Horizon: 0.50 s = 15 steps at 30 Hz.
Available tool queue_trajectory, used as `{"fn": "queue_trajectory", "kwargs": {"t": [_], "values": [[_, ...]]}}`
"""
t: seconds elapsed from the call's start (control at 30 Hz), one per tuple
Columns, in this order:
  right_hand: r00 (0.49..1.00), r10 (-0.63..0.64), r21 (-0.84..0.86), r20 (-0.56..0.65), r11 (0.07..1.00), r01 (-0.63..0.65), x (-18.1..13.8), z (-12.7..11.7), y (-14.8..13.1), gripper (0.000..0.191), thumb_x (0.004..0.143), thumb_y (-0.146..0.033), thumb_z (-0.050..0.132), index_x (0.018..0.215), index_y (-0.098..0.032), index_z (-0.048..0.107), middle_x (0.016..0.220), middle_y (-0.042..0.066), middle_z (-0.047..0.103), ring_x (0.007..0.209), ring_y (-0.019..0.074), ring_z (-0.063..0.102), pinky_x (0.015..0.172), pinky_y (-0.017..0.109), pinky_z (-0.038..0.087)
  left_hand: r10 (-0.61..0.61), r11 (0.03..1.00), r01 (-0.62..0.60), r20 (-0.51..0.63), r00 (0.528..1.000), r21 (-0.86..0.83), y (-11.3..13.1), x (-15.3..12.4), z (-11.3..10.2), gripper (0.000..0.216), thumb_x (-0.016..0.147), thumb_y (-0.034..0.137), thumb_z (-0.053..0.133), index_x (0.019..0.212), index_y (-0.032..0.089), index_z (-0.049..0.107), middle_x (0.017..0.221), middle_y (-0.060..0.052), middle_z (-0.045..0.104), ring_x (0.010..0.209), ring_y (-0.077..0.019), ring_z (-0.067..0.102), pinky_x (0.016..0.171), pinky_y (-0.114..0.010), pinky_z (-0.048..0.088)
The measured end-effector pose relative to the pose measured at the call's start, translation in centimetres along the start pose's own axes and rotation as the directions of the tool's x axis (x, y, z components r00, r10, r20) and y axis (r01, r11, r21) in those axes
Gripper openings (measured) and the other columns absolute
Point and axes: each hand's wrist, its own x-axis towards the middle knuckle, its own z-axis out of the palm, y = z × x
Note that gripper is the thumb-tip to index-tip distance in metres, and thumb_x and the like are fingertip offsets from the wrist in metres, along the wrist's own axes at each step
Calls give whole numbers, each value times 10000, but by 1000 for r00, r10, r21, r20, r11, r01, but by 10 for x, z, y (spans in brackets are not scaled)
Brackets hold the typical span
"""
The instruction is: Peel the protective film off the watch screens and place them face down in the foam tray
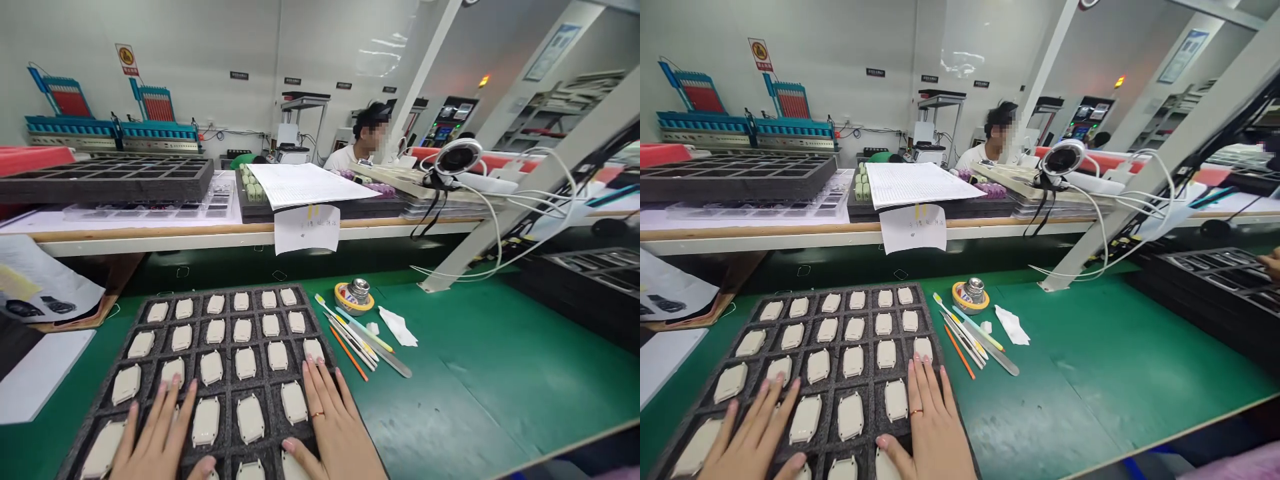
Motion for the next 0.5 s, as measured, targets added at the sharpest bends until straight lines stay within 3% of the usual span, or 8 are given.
{"fn": "queue_trajectory", "kwargs": {"t": [0.07, 0.13, 0.17, 0.23, 0.33, 0.5], "values": [[999, -40, 42, -8, 998, 40, 9, 1, -10, 964, 951, -654, 398, 1572, -28, 8, 1569, 208, 305, 1463, 356, 305, 1090, 574, 400, 87, 996, -84, -104, 991, 29, 15, 16, -5, 851, 903, 642, 462, 1554, 138, 251, 1534, -152, 398, 1407, -327, 385, 1210, -523, 50], [995, -97, 69, -18, 993, 99, 16, 3, -19, 990, 945, -668, 396, 1566, -15, -11, 1568, 214, 298, 1458, 363, 311, 1083, 577, 405, 198, 980, -193, -152, 968, 46, 35, 27, -5, 899, 878, 655, 485, 1497, 19, 340, 1493, -208, 440, 1425, -326, 350, 1229, -483, -4], [991, -135, 79, -24, 987, 137, 18, 4, -24, 994, 945, -670, 390, 1563, -5, -16, 1564, 219, 300, 1454, 366, 317, 1077, 578, 411, 291, 957, -286, -175, 941, 50, 45, 31, -3, 818, 886, 583, 491, 1459, 7, 399, 1466, -202, 479, 1439, -307, 327, 1234, -470, -15], [979, -200, 87, -30, 976, 202, 19, 7, -30, 968, 957, -643, 380, 1558, 11, -6, 1556, 223, 308, 1448, 363, 331, 1069, 566, 423, 343, 939, -335, -232, 910, 76, 63, 36, 3, 610, 873, 404, 515, 1370, 50, 525, 1420, -162, 545, 1456, -282, 295, 1242, -464, -10], [975, -224, 88, -16, 971, 224, 13, 11, -36, 893, 972, -592, 387, 1566, -21, 42, 1570, 185, 296, 1460, 332, 317, 1098, 534, 409, 362, 932, -350, -267, 893, 91, 77, 35, 11, 546, 799, 216, 497, 1319, 69, 575, 1410, -123, 565, 1478, -275, 239, 1248, -483, -13], [974, -226, 113, 29, 969, 221, -8, 12, -36, 866, 968, -576, 426, 1575, -66, 78, 1601, 122, 253, 1493, 277, 246, 1188, 479, 312, 457, 889, -446, -272, 847, 106, 67, 28, 5, 543, 800, 166, 474, 1330, 105, 576, 1397, -89, 582, 1506, -282, 145, 1247, -526, -15]]}}
